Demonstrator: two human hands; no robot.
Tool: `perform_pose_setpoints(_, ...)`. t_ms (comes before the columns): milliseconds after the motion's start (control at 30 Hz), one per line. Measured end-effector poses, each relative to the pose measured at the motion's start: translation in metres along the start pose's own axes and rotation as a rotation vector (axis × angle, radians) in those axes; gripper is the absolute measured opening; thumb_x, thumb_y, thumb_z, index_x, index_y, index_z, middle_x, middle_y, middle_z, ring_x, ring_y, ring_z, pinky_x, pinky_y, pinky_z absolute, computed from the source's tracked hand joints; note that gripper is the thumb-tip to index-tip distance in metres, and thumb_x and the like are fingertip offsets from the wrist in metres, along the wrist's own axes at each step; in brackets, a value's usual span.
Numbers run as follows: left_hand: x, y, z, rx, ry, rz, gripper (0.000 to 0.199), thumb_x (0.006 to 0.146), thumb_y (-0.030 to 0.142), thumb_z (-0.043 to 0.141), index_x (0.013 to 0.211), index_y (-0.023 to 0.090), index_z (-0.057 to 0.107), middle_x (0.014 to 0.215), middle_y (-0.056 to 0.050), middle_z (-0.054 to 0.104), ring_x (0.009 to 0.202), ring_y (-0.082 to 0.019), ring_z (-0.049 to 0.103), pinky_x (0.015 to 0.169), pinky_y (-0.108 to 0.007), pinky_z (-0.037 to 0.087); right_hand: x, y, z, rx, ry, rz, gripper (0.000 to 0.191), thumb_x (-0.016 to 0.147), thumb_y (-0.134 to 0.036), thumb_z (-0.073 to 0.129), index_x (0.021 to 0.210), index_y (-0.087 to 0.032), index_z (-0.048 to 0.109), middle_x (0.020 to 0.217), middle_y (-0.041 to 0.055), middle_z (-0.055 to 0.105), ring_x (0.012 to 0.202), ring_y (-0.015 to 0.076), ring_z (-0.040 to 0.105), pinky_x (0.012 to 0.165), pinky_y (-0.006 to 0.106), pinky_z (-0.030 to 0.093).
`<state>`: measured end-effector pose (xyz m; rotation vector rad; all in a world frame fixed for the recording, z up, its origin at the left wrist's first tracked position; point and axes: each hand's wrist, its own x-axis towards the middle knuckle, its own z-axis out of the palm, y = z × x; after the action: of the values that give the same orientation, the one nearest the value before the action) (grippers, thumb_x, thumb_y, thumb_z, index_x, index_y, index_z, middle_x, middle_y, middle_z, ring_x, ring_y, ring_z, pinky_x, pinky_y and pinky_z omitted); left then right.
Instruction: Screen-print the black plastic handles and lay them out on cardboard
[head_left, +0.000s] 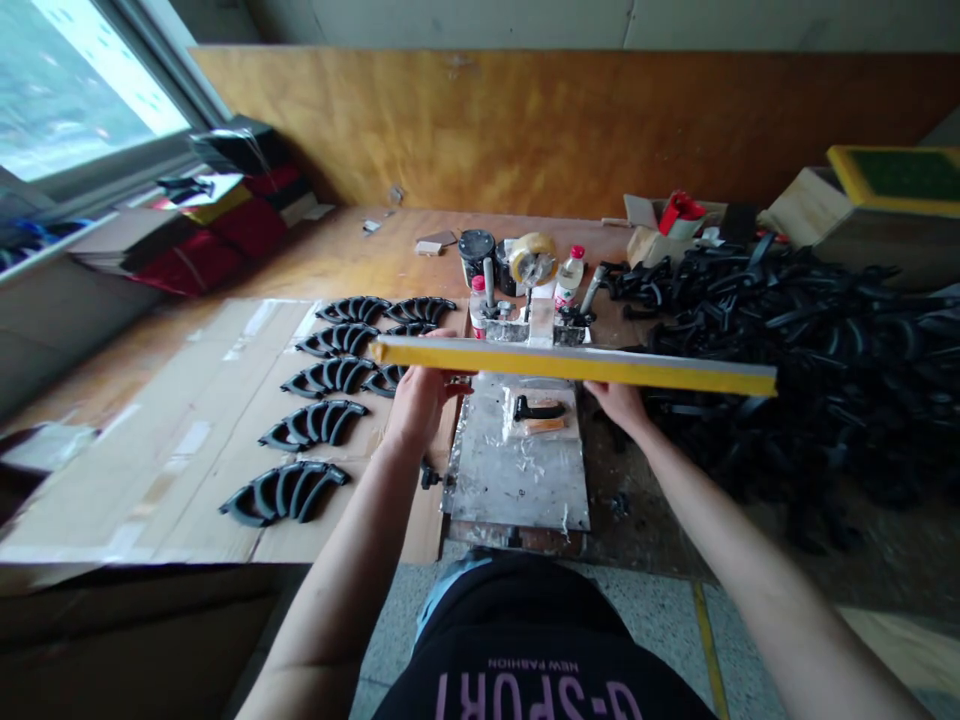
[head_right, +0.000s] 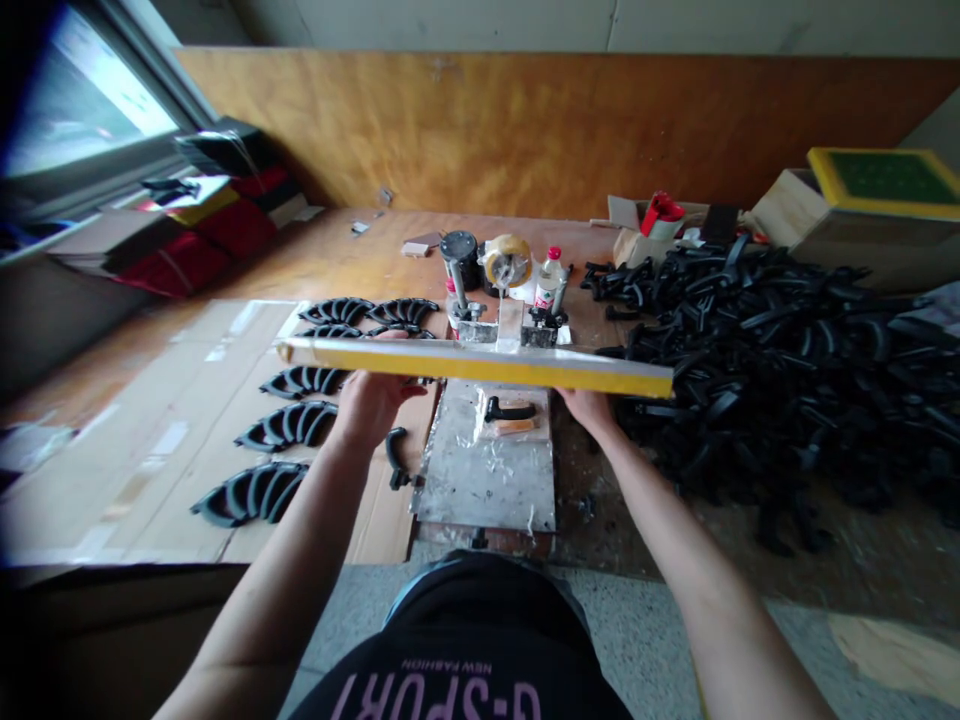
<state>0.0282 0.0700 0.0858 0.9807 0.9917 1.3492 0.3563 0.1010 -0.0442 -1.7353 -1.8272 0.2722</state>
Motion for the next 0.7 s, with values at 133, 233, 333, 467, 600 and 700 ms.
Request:
perform_pose_setpoints(133,-0.007,-0.027,0.008,-0.116,0.137,-0.087,0.051,0.087,0.062,0.048,0.111,0.018,0.057,0.09,-0.007,0.069,0.073,-0.014,0.066,0.056,-0.022,0.051,-0.036,-0.024,0.039,0.01,-0.207,-0.289,0.021,0.08,-0.017,0.068,0.101,-0.021,0.068,0.098,0.0042,0.069,0.096,0.0199,0.059,0.089,0.033,0.044)
perform_pose_setpoints(233,-0.041,-0.075,0.007,-0.096,0.066,-0.461,0.047,0.089,0.055,0.052,0.116,0.017,0.054,0.095,-0.009,0.071,0.071,-0.016,0.068,0.053,-0.024,0.052,-0.051,-0.047,0.046,-0.023,-0.168,-0.294,0.009,0.088,-0.015,0.059,0.09,-0.019,0.067,0.092,0.0053,0.065,0.091,0.019,0.057,0.087,0.032,0.044)
perform_pose_setpoints(333,-0.076,-0.118,0.011,-0.108,-0.038,-0.79,0.051,0.091,0.053,0.049,0.123,0.014,0.051,0.114,-0.016,0.069,0.082,-0.02,0.071,0.059,-0.029,0.056,-0.071,-0.07,0.05,-0.034,-0.164,-0.336,0.018,0.094,-0.016,0.05,0.085,-0.019,0.065,0.09,0.0051,0.062,0.086,0.0173,0.056,0.08,0.028,0.043)
perform_pose_setpoints(467,-0.095,-0.141,0.019,-0.14,-0.03,-0.811,0.051,0.093,0.051,0.046,0.126,0.012,0.051,0.124,-0.019,0.063,0.087,-0.019,0.07,0.064,-0.028,0.056,-0.093,-0.088,0.064,-0.057,-0.223,-0.364,0.017,0.094,-0.021,0.05,0.086,-0.02,0.065,0.088,0.0041,0.06,0.082,0.0171,0.055,0.071,0.027,0.042)
perform_pose_setpoints(600,-0.097,-0.143,0.021,-0.057,-0.056,-0.767,0.051,0.091,0.051,0.051,0.123,0.012,0.057,0.122,-0.018,0.065,0.09,-0.02,0.069,0.066,-0.027,0.056,-0.096,-0.086,0.071,0.08,-0.222,-0.251,0.016,0.09,-0.017,0.05,0.084,-0.02,0.064,0.091,0.0046,0.06,0.077,0.0156,0.055,0.067,0.026,0.043)
perform_pose_setpoints(700,-0.101,-0.146,0.021,0.013,-0.028,-0.71,0.054,0.086,0.052,0.058,0.126,0.015,0.057,0.122,-0.017,0.065,0.095,-0.022,0.067,0.067,-0.028,0.056,-0.096,-0.086,0.071,0.391,-0.171,-0.043,0.013,0.084,-0.013,0.052,0.087,-0.02,0.062,0.088,0.0031,0.062,0.078,0.0153,0.058,0.072,0.027,0.046)
